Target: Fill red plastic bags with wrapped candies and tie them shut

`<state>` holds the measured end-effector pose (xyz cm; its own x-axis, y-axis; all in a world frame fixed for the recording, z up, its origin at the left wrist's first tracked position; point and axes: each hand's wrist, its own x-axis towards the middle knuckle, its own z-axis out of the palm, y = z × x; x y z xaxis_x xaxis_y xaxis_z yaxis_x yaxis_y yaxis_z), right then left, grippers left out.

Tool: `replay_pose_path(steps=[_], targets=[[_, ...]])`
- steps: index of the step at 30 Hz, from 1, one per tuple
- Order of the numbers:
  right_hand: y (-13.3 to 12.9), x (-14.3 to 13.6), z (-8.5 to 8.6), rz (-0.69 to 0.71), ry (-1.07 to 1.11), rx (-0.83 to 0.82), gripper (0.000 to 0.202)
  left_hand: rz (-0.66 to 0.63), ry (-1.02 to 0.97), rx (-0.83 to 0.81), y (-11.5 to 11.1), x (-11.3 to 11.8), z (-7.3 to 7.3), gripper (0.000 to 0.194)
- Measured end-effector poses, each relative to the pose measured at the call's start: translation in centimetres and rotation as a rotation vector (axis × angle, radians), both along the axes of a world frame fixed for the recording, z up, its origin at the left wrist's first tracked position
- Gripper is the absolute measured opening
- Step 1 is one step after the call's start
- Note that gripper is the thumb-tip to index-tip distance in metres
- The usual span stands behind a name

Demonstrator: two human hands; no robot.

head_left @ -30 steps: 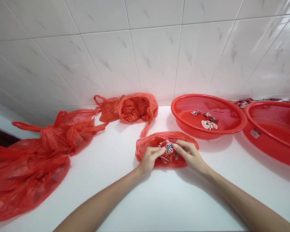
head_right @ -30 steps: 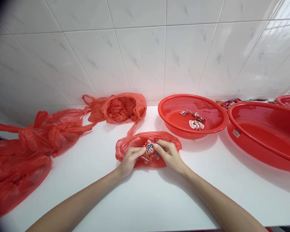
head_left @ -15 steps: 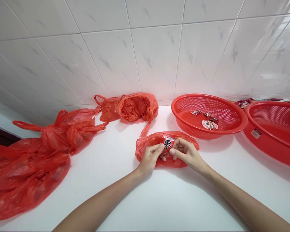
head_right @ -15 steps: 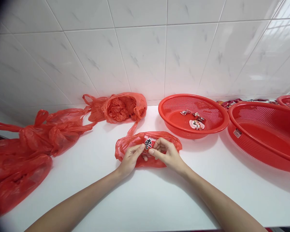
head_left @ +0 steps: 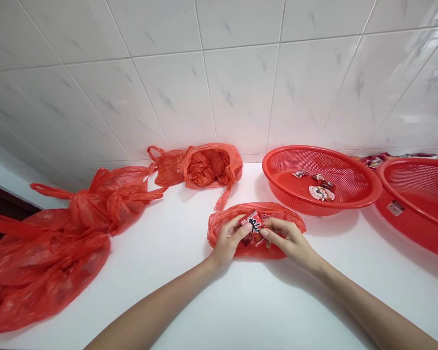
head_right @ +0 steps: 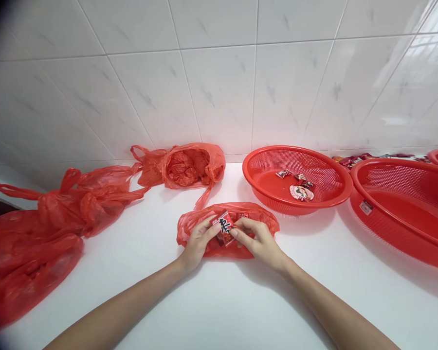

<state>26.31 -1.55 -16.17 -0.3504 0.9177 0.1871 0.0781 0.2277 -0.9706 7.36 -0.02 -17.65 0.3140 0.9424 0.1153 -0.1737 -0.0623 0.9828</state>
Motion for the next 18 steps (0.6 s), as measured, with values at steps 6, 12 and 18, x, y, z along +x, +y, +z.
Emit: replay_pose_path(steps=[6,12,18], targets=[[-0.08,-0.03,-0.27,0.058,-0.138,0.112,0.03,-0.005,0.02,0.018,0.52,-0.19,-0.11,0.042],[0.0,0.04,-0.45,-0.019,-0.199,0.213,0.031,-0.016,0.024,-0.012,0.35,0.1,0.05,0.048],[-0.19,-0.01,-0.41,-0.036,-0.183,0.178,0.03,-0.013,0.038,-0.005,0.41,0.08,-0.06,0.048]])
